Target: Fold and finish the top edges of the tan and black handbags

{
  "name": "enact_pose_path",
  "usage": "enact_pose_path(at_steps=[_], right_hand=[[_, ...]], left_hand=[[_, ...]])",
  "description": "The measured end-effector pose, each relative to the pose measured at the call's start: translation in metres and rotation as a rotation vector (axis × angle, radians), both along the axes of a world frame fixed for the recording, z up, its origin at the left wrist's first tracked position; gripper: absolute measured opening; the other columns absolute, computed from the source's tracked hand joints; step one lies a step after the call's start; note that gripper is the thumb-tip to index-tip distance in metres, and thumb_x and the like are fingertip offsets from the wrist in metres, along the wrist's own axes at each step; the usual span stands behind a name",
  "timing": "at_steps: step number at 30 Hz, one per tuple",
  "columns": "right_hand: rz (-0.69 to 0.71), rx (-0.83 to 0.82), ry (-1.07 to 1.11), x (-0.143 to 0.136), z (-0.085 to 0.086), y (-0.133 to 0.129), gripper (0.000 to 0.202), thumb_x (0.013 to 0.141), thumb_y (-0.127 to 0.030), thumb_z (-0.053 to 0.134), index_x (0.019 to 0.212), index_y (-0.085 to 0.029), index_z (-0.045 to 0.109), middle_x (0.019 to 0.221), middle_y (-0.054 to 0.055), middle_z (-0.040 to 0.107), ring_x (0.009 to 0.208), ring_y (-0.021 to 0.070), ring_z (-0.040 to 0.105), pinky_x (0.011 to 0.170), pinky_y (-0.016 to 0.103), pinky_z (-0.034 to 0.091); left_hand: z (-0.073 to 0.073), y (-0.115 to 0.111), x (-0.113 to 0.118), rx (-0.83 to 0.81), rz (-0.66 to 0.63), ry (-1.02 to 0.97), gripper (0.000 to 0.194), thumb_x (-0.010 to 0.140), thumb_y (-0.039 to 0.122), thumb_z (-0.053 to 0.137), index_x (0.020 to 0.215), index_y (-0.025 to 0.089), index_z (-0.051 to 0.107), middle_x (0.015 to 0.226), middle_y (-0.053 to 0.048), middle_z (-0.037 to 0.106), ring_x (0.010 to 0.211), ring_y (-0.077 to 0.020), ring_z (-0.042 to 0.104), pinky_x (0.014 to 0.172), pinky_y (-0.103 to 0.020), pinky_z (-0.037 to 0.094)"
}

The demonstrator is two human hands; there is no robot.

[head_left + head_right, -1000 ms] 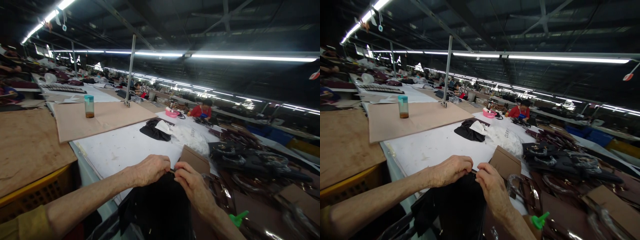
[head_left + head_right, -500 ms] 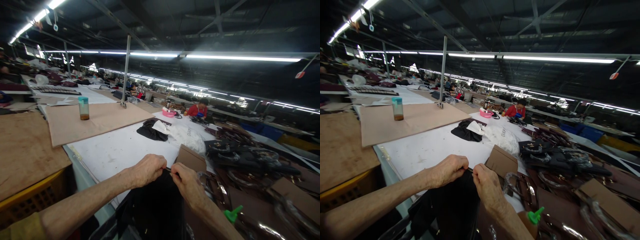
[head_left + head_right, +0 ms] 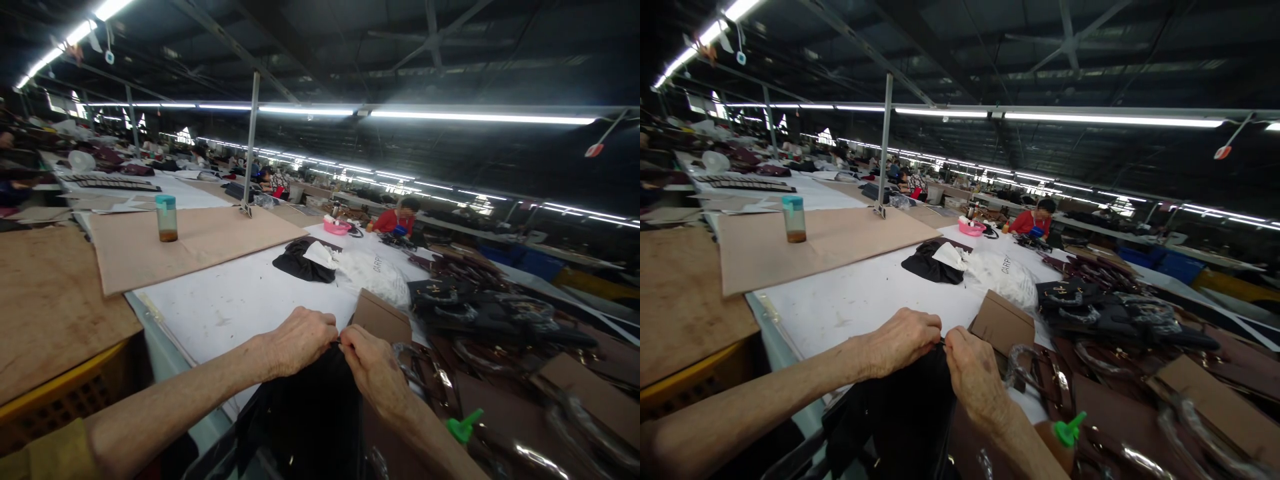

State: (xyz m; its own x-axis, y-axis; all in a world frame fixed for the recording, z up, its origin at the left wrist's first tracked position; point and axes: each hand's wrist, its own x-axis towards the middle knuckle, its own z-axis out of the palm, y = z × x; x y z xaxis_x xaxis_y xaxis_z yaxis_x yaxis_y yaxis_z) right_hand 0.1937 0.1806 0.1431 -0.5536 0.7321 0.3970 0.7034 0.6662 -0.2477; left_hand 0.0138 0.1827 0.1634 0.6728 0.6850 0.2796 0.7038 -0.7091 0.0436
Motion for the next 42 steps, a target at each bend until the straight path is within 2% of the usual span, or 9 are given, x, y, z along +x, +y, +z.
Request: enact_pose_path(at_steps=[17,20,23,26,30,32,35,38,42], right_hand=[[-0.115,0.033,-0.069,-0.005,0.0,-0.002,0.015,0.082,-0.013,0.038,0.069,-0.02,0.042,0.066,0.001,0.053,0.058,0.0135,0.048,0.055,0.025,0.029],[-0.184,-0.041,-0.085,-0.008,0.004,-0.005,0.008,0.078,-0.012,0.045,0.079,-0.02,0.044,0.069,0.001,0.057,0.062,0.0157,0.052,0.055,0.025,0.03],[-0.201,-0.096,-0.136,-0.012,0.01,-0.004,0.022,0.073,-0.013,0.055,0.093,-0.018,0.05,0.079,0.005,0.064,0.072,0.0198,0.057,0.059,0.026,0.031],[-0.211,-0.145,-0.203,-0.016,0.016,-0.001,0.009,0.076,-0.019,0.055,0.083,-0.021,0.06,0.078,0.005,0.067,0.072,0.0207,0.058,0.06,0.028,0.031],[-0.244,-0.121,-0.251,-0.018,0.018,0.001,0.019,0.081,-0.022,0.049,0.069,-0.021,0.063,0.07,0.006,0.067,0.064,0.018,0.057,0.056,0.028,0.028],[-0.231,-0.092,-0.269,-0.018,0.019,0.001,0.021,0.082,-0.022,0.049,0.067,-0.02,0.062,0.065,0.005,0.065,0.061,0.0167,0.055,0.054,0.027,0.025],[-0.19,-0.078,-0.276,-0.016,0.022,0.001,0.022,0.082,-0.022,0.049,0.064,-0.02,0.06,0.059,0.003,0.062,0.057,0.0143,0.051,0.052,0.027,0.022],[-0.162,-0.098,-0.247,-0.014,0.023,0.001,0.026,0.084,-0.023,0.047,0.059,-0.019,0.056,0.053,0.001,0.056,0.05,0.0114,0.043,0.051,0.026,0.021],[-0.128,-0.108,-0.198,-0.012,0.023,0.003,0.029,0.084,-0.025,0.047,0.056,-0.018,0.052,0.049,-0.003,0.046,0.048,0.0098,0.035,0.051,0.025,0.021]], left_hand=[[-0.005,0.001,0.005,-0.021,0.084,-0.081,0.01,0.073,0.011,0.048,0.069,0.018,0.053,0.077,0.0,0.061,0.07,-0.0152,0.058,0.059,-0.023,0.04],[-0.005,0.002,0.006,-0.013,0.117,-0.058,0.009,0.073,0.012,0.048,0.068,0.018,0.053,0.074,0.0,0.062,0.067,-0.0164,0.059,0.056,-0.024,0.038],[-0.004,0.003,0.007,-0.03,0.154,-0.062,0.008,0.073,0.012,0.049,0.069,0.018,0.053,0.07,-0.001,0.062,0.066,-0.0176,0.06,0.055,-0.024,0.038],[-0.003,0.004,0.007,-0.059,0.165,-0.088,0.009,0.073,0.013,0.048,0.068,0.019,0.052,0.069,0.0,0.062,0.066,-0.0165,0.058,0.055,-0.023,0.037],[-0.003,0.005,0.002,-0.1,0.164,-0.136,0.009,0.075,0.014,0.047,0.069,0.019,0.05,0.068,0.001,0.06,0.064,-0.014,0.056,0.056,-0.021,0.037],[-0.004,0.004,-0.002,-0.147,0.192,-0.176,0.008,0.074,0.016,0.051,0.081,0.021,0.052,0.071,0.002,0.061,0.065,-0.0144,0.056,0.057,-0.021,0.037],[-0.006,0.004,-0.009,-0.199,0.269,-0.191,0.027,0.071,0.025,0.06,0.097,0.022,0.054,0.078,-0.001,0.064,0.071,-0.0182,0.058,0.058,-0.022,0.037],[-0.008,0.007,-0.014,-0.258,0.289,-0.189,0.018,0.069,0.032,0.062,0.083,0.022,0.063,0.07,-0.001,0.063,0.069,-0.0186,0.057,0.057,-0.023,0.035],[-0.007,0.012,-0.015,-0.467,0.214,-0.346,0.013,0.07,0.029,0.058,0.069,0.018,0.066,0.052,0.003,0.052,0.055,-0.0121,0.047,0.052,-0.02,0.032]])
